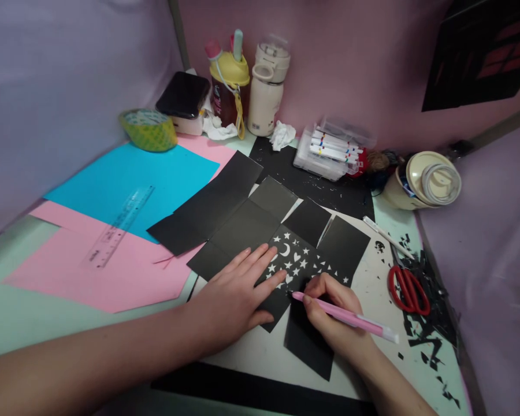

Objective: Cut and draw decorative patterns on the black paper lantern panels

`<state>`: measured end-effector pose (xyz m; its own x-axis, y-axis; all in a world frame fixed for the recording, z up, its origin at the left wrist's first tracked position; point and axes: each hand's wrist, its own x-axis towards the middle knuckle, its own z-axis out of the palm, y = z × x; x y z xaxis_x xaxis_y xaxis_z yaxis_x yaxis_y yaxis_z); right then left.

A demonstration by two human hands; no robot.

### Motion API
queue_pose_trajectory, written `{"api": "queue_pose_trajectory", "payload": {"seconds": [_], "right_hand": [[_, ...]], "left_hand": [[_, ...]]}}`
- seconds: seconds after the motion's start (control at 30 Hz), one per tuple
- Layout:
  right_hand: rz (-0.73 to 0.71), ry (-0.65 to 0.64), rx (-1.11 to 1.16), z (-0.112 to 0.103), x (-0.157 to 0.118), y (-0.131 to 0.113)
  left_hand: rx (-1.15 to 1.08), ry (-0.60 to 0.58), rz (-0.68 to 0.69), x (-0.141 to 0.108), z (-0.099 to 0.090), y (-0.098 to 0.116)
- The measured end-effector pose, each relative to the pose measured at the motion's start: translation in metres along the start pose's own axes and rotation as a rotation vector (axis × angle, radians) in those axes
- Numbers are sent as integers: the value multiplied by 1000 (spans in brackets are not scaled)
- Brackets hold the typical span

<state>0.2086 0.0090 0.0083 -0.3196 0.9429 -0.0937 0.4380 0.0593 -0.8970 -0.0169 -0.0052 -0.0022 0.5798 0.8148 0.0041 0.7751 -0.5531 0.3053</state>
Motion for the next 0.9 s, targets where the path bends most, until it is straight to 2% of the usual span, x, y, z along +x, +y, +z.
{"api": "queue_pose_trajectory", "payload": {"seconds": [0.27, 0.57, 0.77, 0.9], "right_hand": [[-18, 25, -6, 2, 0, -1], [-56, 38, 34, 1, -1, 8], [-119, 57, 48, 1, 0, 5], [-178, 158, 24, 0, -2, 4]], "left_hand": [[-18, 42, 14, -2, 3, -2], [-1, 43, 23, -1, 5, -3], [-4, 30, 22, -1, 5, -3], [5, 12, 18, 0, 3, -3]]}}
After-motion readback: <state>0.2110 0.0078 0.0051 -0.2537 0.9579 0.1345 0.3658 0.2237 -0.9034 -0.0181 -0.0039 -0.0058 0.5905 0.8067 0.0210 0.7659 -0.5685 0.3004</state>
